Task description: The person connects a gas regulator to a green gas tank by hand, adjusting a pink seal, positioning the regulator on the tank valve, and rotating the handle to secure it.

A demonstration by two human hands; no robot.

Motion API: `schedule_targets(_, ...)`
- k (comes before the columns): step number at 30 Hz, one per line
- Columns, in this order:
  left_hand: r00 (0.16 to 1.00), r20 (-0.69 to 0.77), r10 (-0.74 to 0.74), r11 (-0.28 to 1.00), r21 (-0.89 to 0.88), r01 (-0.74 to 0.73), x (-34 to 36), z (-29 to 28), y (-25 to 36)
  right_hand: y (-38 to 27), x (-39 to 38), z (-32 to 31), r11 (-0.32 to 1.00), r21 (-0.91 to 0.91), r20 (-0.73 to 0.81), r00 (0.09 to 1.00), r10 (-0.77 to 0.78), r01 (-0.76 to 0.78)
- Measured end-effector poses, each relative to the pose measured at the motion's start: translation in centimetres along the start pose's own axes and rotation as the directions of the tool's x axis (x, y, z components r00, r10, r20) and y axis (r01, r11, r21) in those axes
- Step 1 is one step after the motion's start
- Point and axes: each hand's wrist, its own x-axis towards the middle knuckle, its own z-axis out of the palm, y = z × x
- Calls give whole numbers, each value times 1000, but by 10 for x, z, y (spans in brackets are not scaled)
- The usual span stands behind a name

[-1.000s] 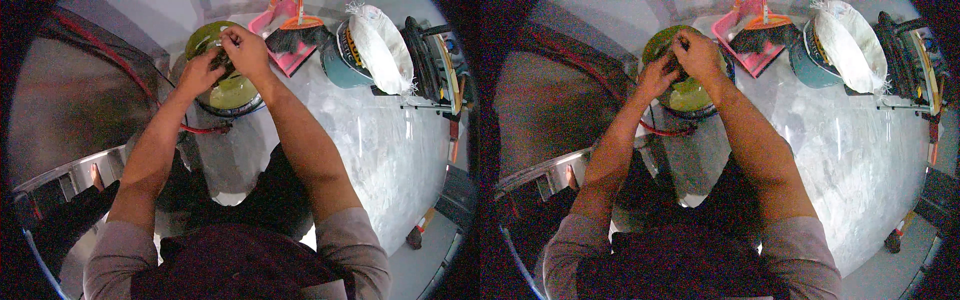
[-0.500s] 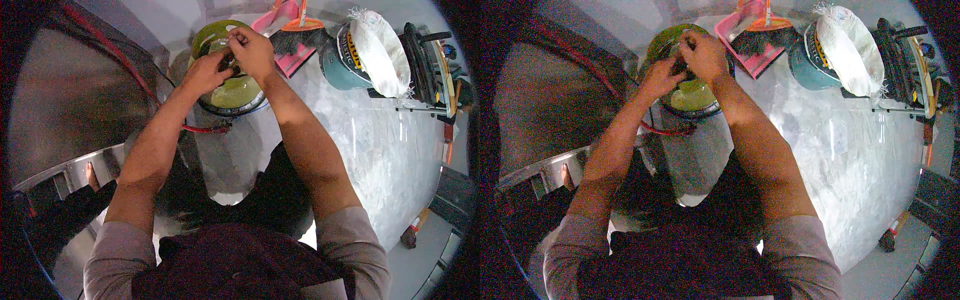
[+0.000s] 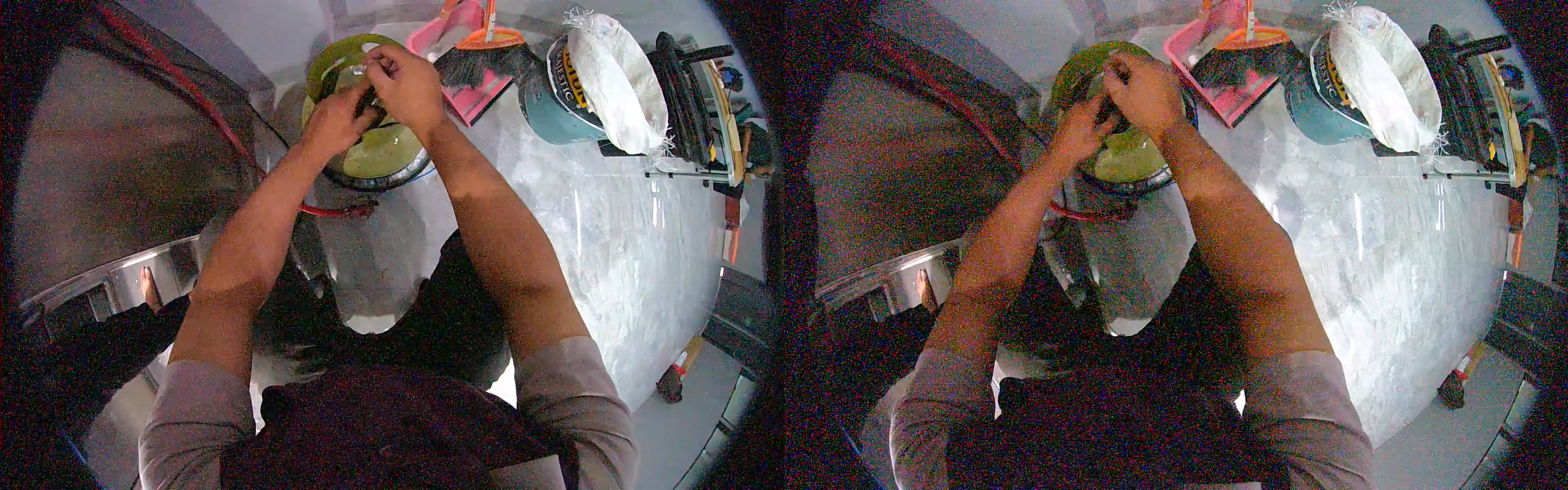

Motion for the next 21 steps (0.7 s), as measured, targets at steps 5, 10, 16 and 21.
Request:
schedule_targets(5, 998, -54, -44, 991, -130, 37, 3, 7, -8, 3, 1, 2, 1000, 13, -9, 1000, -13, 13)
schedule_targets(10, 994, -102, -49, 978, -207, 27, 11, 11, -13, 3, 0, 4, 999, 6, -43, 998, -50, 50)
schedule_targets(16, 984, -128, -124, 934, -349, 72, 14, 1, -7, 2, 1, 2, 998, -16, -41, 998, -54, 53)
schedule_targets(21, 969, -220, -112, 968, -243, 57, 8, -3, -11, 2, 2, 3, 998, -31, -27, 998, -48, 47)
